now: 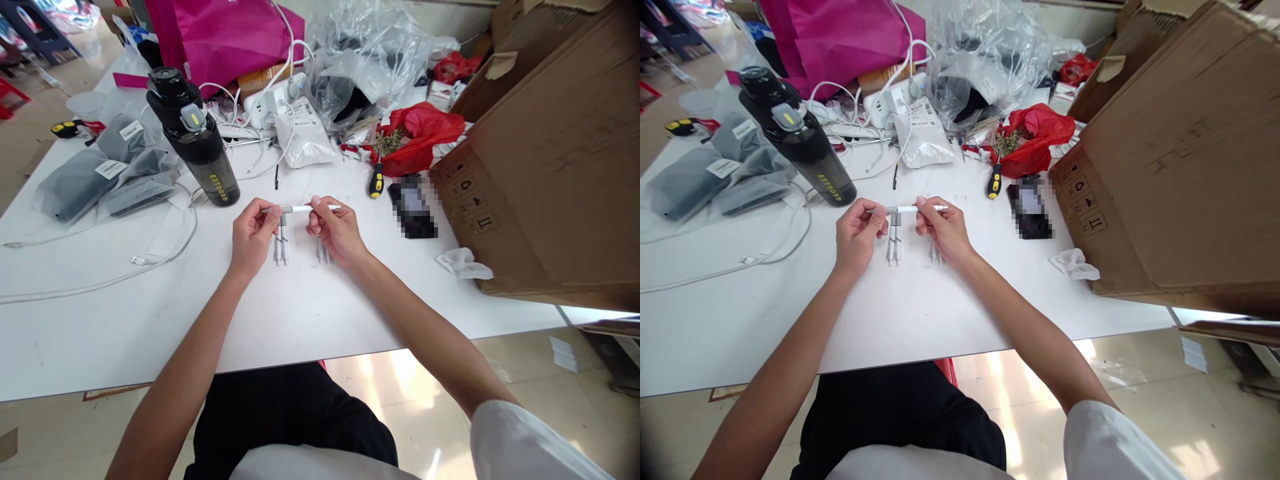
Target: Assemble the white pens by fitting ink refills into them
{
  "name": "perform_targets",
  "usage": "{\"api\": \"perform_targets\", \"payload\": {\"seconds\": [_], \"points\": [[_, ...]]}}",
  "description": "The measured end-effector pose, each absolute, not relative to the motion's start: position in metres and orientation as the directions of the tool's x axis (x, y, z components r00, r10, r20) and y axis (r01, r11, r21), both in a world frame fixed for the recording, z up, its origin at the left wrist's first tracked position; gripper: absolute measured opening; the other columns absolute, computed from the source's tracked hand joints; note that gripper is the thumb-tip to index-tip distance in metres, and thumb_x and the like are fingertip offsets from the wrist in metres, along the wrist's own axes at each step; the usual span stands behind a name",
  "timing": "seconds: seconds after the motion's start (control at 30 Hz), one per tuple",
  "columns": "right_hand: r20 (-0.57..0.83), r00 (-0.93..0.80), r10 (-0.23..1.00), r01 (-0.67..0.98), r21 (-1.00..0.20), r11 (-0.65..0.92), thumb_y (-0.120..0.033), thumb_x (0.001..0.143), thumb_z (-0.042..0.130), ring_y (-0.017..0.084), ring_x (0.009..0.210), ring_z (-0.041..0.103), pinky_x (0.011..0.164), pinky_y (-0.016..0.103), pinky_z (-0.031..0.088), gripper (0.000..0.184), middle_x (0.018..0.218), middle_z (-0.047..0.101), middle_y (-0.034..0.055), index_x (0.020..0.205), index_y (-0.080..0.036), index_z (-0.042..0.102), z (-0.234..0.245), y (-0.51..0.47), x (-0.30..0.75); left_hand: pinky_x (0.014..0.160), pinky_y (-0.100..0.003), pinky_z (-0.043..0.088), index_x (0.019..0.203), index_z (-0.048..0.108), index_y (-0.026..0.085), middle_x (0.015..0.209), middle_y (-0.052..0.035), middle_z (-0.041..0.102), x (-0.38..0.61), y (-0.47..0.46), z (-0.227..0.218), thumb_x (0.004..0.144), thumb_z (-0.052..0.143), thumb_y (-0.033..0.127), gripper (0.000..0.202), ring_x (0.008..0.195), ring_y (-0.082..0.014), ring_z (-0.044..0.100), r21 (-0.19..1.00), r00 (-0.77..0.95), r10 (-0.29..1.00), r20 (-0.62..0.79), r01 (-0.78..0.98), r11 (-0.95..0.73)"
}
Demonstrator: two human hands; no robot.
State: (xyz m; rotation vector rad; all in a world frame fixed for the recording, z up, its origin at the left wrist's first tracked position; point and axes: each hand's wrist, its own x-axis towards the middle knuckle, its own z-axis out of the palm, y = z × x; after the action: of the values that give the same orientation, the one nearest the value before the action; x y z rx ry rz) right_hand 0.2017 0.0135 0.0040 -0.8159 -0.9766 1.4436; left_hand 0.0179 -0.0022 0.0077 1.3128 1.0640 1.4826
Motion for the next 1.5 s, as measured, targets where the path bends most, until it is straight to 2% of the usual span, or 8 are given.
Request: {"api": "perform_targets", "payload": {"seconds": [0.2, 0.3, 0.47, 0.63, 0.8, 1.0, 1.2, 1.5], "points": [[0.128, -0.127, 0.984, -0.339, -0.937, 0.078, -0.068, 0.083, 0.095, 0.011, 0.058, 0.056, 0.060, 0.028, 0.050, 0.048, 0.066, 0.066, -0.0044, 0.083, -0.025, 0.076, 0.004, 0.010, 0.202, 0.055, -0.035, 0.038, 0.052, 0.051, 0.023, 0.053, 0.0000, 0.044, 0.015, 0.000, 0.004, 0.098, 0.075, 0.078, 0.075, 0.053, -0.0146, 0.043, 0.979, -0.155, 0.971, 0.184, -0.057, -0.194], [0.112, -0.106, 0.988, -0.367, -0.928, 0.066, -0.068, 0.082, 0.096, 0.010, 0.055, 0.055, 0.058, 0.028, 0.050, 0.049, 0.065, 0.066, -0.0050, 0.081, -0.025, 0.074, 0.006, 0.010, 0.203, 0.054, -0.032, 0.038, 0.064, 0.062, 0.023, 0.059, -0.0007, 0.056, 0.015, 0.002, 0.006, 0.093, 0.080, 0.079, 0.065, 0.057, -0.0152, 0.053, 0.975, -0.169, 0.970, 0.173, -0.108, -0.193], [0.048, -0.065, 0.997, -0.386, -0.922, 0.019, -0.070, 0.079, 0.097, 0.010, 0.056, 0.056, 0.058, 0.028, 0.052, 0.053, 0.068, 0.067, -0.0044, 0.079, -0.025, 0.070, 0.009, 0.013, 0.206, 0.073, -0.031, 0.056, 0.109, 0.080, 0.024, 0.111, -0.0091, 0.083, 0.017, 0.001, 0.010, 0.080, 0.100, 0.063, 0.052, 0.098, -0.0233, 0.077, 0.946, -0.087, 0.972, 0.219, -0.226, -0.234], [0.032, -0.113, 0.993, -0.370, -0.929, -0.012, -0.070, 0.078, 0.098, 0.010, 0.056, 0.057, 0.056, 0.027, 0.050, 0.054, 0.070, 0.069, -0.0031, 0.078, -0.024, 0.070, 0.009, 0.012, 0.207, 0.059, -0.028, 0.047, 0.078, 0.065, 0.022, 0.068, 0.0007, 0.068, 0.017, 0.006, 0.003, 0.082, 0.096, 0.069, 0.057, 0.061, -0.0130, 0.063, 0.962, -0.188, 0.972, 0.139, -0.206, -0.178], [0.032, -0.115, 0.993, -0.378, -0.926, -0.014, -0.069, 0.079, 0.098, 0.010, 0.055, 0.057, 0.055, 0.027, 0.049, 0.052, 0.069, 0.069, -0.0029, 0.078, -0.024, 0.072, 0.008, 0.012, 0.206, 0.078, -0.031, 0.060, 0.110, 0.076, 0.024, 0.117, -0.0074, 0.084, 0.016, 0.006, 0.003, 0.072, 0.108, 0.051, 0.056, 0.095, -0.0194, 0.078, 0.940, -0.057, 0.988, 0.145, -0.304, -0.155], [0.063, -0.132, 0.989, -0.359, -0.933, 0.012, -0.067, 0.080, 0.098, 0.010, 0.056, 0.060, 0.056, 0.027, 0.051, 0.049, 0.071, 0.072, -0.0014, 0.079, -0.023, 0.076, 0.008, 0.010, 0.205, 0.069, -0.028, 0.057, 0.101, 0.079, 0.023, 0.083, -0.0008, 0.076, 0.016, 0.008, 0.001, 0.079, 0.101, 0.061, 0.049, 0.071, -0.0135, 0.069, 0.944, -0.145, 0.985, 0.090, -0.304, -0.131], [0.085, -0.146, 0.986, -0.344, -0.938, 0.030, -0.064, 0.084, 0.096, 0.011, 0.058, 0.061, 0.057, 0.027, 0.053, 0.044, 0.073, 0.074, -0.0007, 0.085, -0.023, 0.081, 0.007, 0.010, 0.208, 0.090, -0.032, 0.063, 0.107, 0.082, 0.023, 0.121, -0.0096, 0.085, 0.016, 0.006, 0.004, 0.075, 0.107, 0.049, 0.048, 0.107, -0.0221, 0.079, 0.935, -0.001, 0.994, 0.111, -0.339, -0.105], [0.376, -0.303, 0.875, 0.282, -0.842, 0.460, -0.063, 0.109, 0.065, 0.022, 0.083, 0.073, 0.073, 0.036, 0.058, 0.045, 0.106, 0.083, 0.0083, 0.124, -0.023, 0.082, -0.008, 0.011, 0.216, 0.069, -0.024, 0.058, 0.089, 0.075, 0.021, 0.088, -0.0004, 0.074, 0.017, 0.010, -0.002, 0.081, 0.102, 0.055, 0.043, 0.077, -0.0121, 0.070, 0.928, -0.159, 0.984, 0.076, -0.349, -0.128]]}}
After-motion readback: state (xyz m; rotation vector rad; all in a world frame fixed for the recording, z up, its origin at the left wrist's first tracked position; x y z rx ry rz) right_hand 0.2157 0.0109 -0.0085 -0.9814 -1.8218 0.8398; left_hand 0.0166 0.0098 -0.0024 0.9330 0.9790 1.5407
